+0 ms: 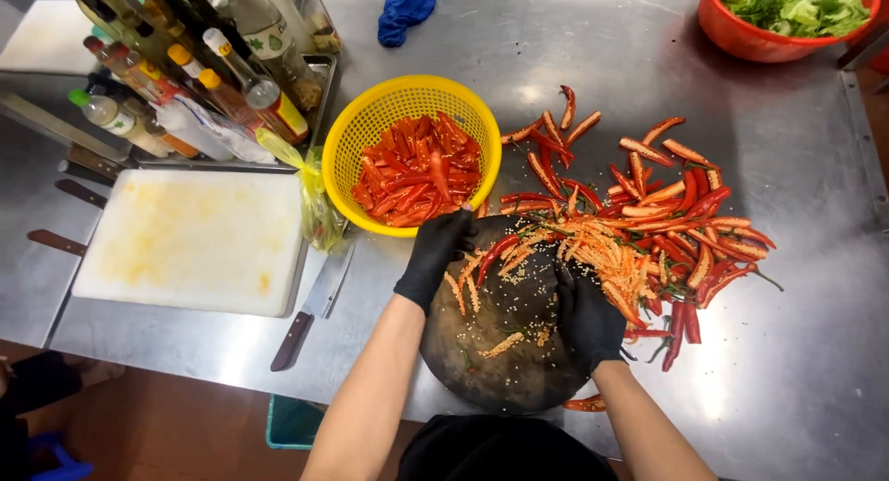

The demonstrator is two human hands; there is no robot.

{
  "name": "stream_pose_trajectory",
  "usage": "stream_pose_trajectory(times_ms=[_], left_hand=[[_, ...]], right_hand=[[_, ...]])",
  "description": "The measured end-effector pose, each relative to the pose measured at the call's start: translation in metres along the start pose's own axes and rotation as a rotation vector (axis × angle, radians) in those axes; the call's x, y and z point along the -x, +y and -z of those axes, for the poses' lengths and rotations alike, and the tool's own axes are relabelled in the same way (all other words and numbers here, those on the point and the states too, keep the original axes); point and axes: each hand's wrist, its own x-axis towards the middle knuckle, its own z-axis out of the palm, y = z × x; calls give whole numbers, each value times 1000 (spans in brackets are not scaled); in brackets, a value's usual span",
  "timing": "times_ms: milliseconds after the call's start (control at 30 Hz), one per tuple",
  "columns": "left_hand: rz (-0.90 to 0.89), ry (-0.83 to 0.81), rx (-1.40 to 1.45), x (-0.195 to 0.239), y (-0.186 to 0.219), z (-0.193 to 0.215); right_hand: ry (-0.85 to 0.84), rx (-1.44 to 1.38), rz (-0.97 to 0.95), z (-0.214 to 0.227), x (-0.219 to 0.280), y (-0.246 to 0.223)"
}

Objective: The person removes seeds from red chili peppers by hand over a round wooden board. They repeatedly pick up chilies, open them, and scrape out the seeds, placing the cleaned peppers into a yellow basket. The process continues throughout the clip.

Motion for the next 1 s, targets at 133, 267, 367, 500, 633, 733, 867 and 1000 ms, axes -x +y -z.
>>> stream_pose_trajectory(times_ms=[133, 267, 367, 500, 633, 733, 867, 1000], left_hand=[[-143, -186, -420, 39, 55, -31], [-445, -452, -857, 40, 15, -114], [-779, -646, -1143, 36, -36, -195], [-962, -777, -1369, 46, -76, -264], [-975, -693, -1607, 28, -148, -286], [-917, -781, -1753, 25, -147, -289], [-780, -811, -1911, 29, -124, -288], [-1110, -465, -1526, 18, -98, -263]], right_hand=[[87, -37, 46, 11, 4, -9], [393, -6, 227, -30, -7, 19], [362, -3, 162, -25, 0, 44], [315, -11, 109, -17, 3, 68], [210, -27, 79, -11, 13, 94], [151, -57, 80, -11, 7, 92], [56, -104, 98, -13, 0, 80], [-3, -127, 125, -13, -9, 67]])
